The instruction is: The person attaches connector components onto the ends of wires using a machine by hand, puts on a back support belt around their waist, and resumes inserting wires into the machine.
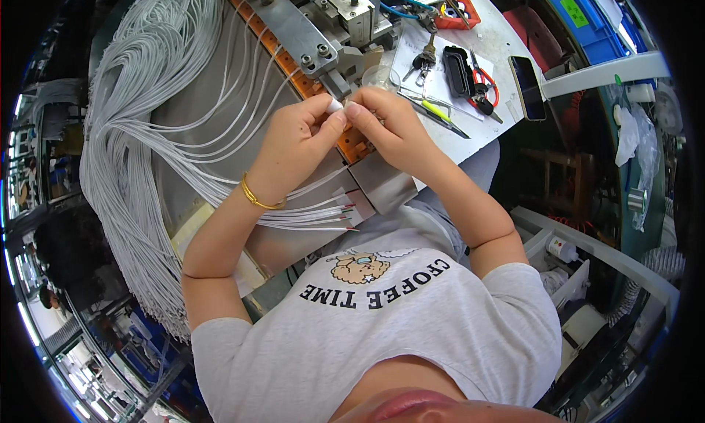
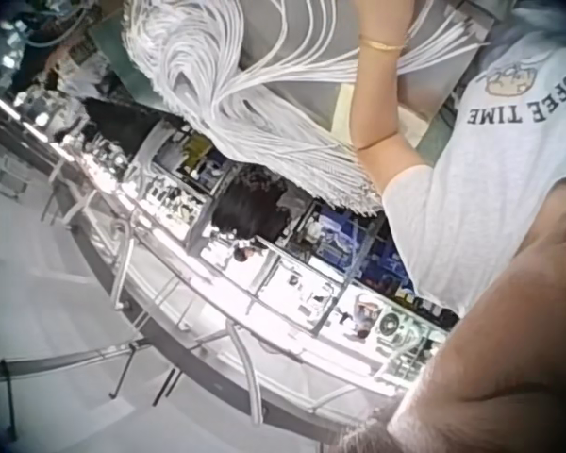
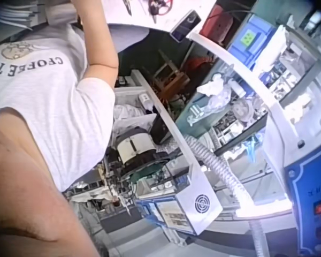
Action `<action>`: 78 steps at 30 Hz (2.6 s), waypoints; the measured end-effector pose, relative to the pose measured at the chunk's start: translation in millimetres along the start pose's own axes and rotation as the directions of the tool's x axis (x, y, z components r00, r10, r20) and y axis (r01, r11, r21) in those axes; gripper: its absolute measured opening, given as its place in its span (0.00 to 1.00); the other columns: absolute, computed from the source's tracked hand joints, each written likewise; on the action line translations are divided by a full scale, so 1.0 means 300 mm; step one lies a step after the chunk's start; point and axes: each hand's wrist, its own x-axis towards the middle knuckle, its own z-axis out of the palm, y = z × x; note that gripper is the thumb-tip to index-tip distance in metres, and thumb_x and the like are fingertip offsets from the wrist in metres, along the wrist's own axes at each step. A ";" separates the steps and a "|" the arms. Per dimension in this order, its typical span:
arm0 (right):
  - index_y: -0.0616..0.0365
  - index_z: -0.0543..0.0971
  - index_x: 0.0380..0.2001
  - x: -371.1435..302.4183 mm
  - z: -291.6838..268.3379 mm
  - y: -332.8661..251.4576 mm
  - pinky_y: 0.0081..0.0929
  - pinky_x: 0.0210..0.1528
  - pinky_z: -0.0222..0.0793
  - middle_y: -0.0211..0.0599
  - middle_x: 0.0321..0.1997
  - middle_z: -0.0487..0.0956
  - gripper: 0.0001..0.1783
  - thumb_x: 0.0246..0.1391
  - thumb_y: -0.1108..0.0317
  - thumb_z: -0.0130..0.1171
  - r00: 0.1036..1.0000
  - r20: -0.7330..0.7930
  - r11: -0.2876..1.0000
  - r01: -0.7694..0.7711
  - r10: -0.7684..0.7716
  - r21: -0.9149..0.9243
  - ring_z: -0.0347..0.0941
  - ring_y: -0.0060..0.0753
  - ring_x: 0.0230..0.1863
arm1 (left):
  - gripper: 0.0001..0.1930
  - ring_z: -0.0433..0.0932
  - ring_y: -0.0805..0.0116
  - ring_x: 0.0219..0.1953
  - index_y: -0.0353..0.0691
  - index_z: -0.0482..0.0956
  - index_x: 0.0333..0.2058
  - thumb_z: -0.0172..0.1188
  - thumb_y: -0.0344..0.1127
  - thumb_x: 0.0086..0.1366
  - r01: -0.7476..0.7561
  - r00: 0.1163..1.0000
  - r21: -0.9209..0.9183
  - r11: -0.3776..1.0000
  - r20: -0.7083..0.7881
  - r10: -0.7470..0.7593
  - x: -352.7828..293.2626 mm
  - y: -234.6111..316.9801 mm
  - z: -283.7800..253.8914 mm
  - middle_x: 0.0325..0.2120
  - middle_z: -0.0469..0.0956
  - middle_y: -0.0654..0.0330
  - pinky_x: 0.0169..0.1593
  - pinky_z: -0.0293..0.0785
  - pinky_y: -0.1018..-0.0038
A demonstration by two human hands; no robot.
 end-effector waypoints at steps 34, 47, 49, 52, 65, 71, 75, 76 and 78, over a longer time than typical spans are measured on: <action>0.61 0.75 0.28 -0.015 -0.029 0.030 0.27 0.38 0.63 0.36 0.27 0.75 0.07 0.47 0.69 0.59 0.984 0.025 0.964 0.177 -0.176 -0.197 0.70 0.34 0.31 | 0.08 0.66 0.86 0.23 0.34 0.78 0.34 0.60 0.33 0.61 0.080 0.981 0.256 0.963 0.152 -0.122 0.024 0.000 -0.052 0.22 0.73 0.71 0.28 0.61 0.87; 0.65 0.74 0.32 -0.017 -0.013 0.022 0.20 0.35 0.63 0.32 0.28 0.74 0.10 0.53 0.67 0.55 0.998 -0.053 0.999 -0.033 0.031 -0.043 0.68 0.20 0.32 | 0.08 0.63 0.87 0.20 0.37 0.74 0.33 0.53 0.36 0.65 0.149 0.985 0.099 0.984 0.077 -0.157 -0.006 0.035 -0.019 0.20 0.71 0.70 0.22 0.57 0.86; 0.65 0.74 0.31 -0.017 -0.010 0.013 0.20 0.35 0.63 0.32 0.27 0.73 0.09 0.53 0.68 0.55 0.997 -0.034 0.998 -0.065 0.065 0.005 0.67 0.19 0.32 | 0.08 0.63 0.87 0.20 0.37 0.74 0.32 0.52 0.36 0.65 0.134 0.983 0.129 0.983 0.105 -0.148 -0.006 0.033 -0.020 0.20 0.71 0.69 0.22 0.57 0.87; 0.65 0.73 0.30 -0.018 -0.007 0.001 0.20 0.35 0.62 0.31 0.27 0.72 0.08 0.53 0.69 0.54 0.992 0.012 0.987 -0.127 0.126 0.099 0.65 0.19 0.30 | 0.08 0.62 0.87 0.20 0.37 0.73 0.31 0.52 0.35 0.65 0.054 0.992 0.105 0.993 0.107 -0.065 0.001 0.002 -0.014 0.20 0.71 0.70 0.23 0.57 0.87; 0.63 0.71 0.29 -0.018 -0.006 0.019 0.21 0.33 0.60 0.32 0.25 0.69 0.12 0.59 0.64 0.51 0.992 0.029 0.975 -0.127 0.124 0.182 0.63 0.22 0.29 | 0.08 0.67 0.85 0.24 0.34 0.75 0.34 0.55 0.33 0.63 -0.015 0.993 0.119 0.993 0.122 0.000 0.010 -0.015 -0.015 0.22 0.73 0.70 0.28 0.64 0.85; 0.62 0.70 0.28 -0.012 -0.029 0.122 0.24 0.29 0.59 0.33 0.21 0.67 0.14 0.61 0.61 0.48 0.995 -0.067 0.993 -0.079 0.073 -0.085 0.62 0.25 0.25 | 0.07 0.71 0.78 0.22 0.34 0.76 0.33 0.58 0.33 0.60 0.034 0.982 0.367 0.930 0.159 -0.099 0.016 -0.011 -0.050 0.20 0.74 0.65 0.27 0.66 0.79; 0.62 0.69 0.26 -0.005 -0.015 0.162 0.24 0.27 0.57 0.30 0.19 0.65 0.15 0.61 0.61 0.48 0.997 -0.045 0.965 0.054 -0.068 -0.255 0.59 0.23 0.23 | 0.09 0.73 0.63 0.19 0.37 0.75 0.29 0.61 0.36 0.56 0.008 0.995 0.461 0.887 0.083 -0.053 0.007 -0.019 -0.040 0.15 0.73 0.57 0.25 0.65 0.70; 0.62 0.69 0.26 -0.003 -0.013 0.163 0.24 0.27 0.57 0.30 0.19 0.65 0.15 0.61 0.61 0.48 0.997 -0.045 0.966 0.053 -0.067 -0.254 0.59 0.23 0.23 | 0.09 0.74 0.59 0.20 0.37 0.75 0.28 0.61 0.36 0.56 0.006 0.998 0.497 0.868 0.056 -0.039 0.003 -0.013 -0.032 0.16 0.74 0.56 0.25 0.66 0.68; 0.61 0.69 0.25 0.001 -0.010 0.165 0.23 0.26 0.56 0.28 0.19 0.63 0.15 0.61 0.61 0.48 0.993 0.000 0.992 -0.120 0.120 -0.050 0.58 0.20 0.23 | 0.09 0.74 0.56 0.21 0.37 0.74 0.27 0.61 0.36 0.55 0.006 0.999 0.533 0.846 0.029 -0.025 0.002 -0.011 -0.023 0.16 0.74 0.55 0.26 0.67 0.66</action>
